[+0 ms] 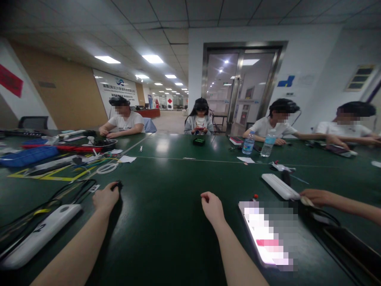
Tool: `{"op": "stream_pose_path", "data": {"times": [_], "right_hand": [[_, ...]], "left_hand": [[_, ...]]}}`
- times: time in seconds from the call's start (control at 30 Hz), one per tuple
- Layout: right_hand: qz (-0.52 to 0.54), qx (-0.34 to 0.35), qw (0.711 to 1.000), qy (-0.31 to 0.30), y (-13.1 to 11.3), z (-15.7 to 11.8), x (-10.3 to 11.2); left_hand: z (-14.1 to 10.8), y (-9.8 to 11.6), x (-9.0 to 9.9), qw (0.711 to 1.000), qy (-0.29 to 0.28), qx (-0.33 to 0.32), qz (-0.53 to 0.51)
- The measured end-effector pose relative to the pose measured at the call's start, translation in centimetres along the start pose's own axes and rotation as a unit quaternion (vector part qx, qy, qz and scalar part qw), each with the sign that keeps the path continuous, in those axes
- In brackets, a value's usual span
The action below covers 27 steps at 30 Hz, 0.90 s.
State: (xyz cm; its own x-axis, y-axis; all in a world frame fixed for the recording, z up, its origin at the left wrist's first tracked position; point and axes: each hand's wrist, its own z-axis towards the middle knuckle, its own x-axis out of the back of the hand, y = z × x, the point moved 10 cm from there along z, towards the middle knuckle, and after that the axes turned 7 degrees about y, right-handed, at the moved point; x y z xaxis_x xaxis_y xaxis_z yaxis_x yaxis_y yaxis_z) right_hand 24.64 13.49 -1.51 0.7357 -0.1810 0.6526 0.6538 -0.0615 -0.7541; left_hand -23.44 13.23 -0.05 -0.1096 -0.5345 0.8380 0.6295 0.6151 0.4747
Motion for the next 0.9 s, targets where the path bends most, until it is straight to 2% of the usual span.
{"op": "stream_pose_path", "data": {"times": [0.33, 0.43, 0.5, 0.6, 0.7, 0.8, 0.83, 0.9], "right_hand": [[0.035, -0.004, 0.999, 0.004, 0.0, -0.2, 0.1], [0.038, 0.0, 0.999, 0.005, 0.0, -0.1, 0.0], [0.038, 0.004, 0.999, 0.01, 0.0, -0.1, 0.0], [0.044, 0.008, 0.999, 0.015, 0.1, 0.0, 0.0], [0.051, 0.017, 0.999, 0.009, -0.1, -0.1, -0.1], [0.053, 0.044, 0.998, 0.002, -1.1, -0.4, -0.4], [0.055, 0.061, 0.997, -0.005, -1.9, -0.7, -0.5], [0.062, 0.113, 0.991, -0.038, -3.8, -1.6, -1.1]], "left_hand": [[0.1, 0.4, -0.1, 1.0, 0.008, -0.025, 0.0], [-1.1, 2.6, -0.5, 0.996, -0.012, -0.088, -0.007], [-3.2, 5.4, -1.1, 0.984, -0.045, -0.173, -0.023], [-8.7, 10.9, -2.1, 0.93, -0.127, -0.333, -0.085], [-15.2, 14.6, -2.5, 0.857, -0.251, -0.415, -0.174], [-20.6, 16.6, -1.8, 0.78, -0.337, -0.484, -0.211], [-21.7, 16.7, -1.6, 0.762, -0.356, -0.496, -0.216], [-22.8, 16.7, -1.6, 0.745, -0.383, -0.498, -0.226]]}}
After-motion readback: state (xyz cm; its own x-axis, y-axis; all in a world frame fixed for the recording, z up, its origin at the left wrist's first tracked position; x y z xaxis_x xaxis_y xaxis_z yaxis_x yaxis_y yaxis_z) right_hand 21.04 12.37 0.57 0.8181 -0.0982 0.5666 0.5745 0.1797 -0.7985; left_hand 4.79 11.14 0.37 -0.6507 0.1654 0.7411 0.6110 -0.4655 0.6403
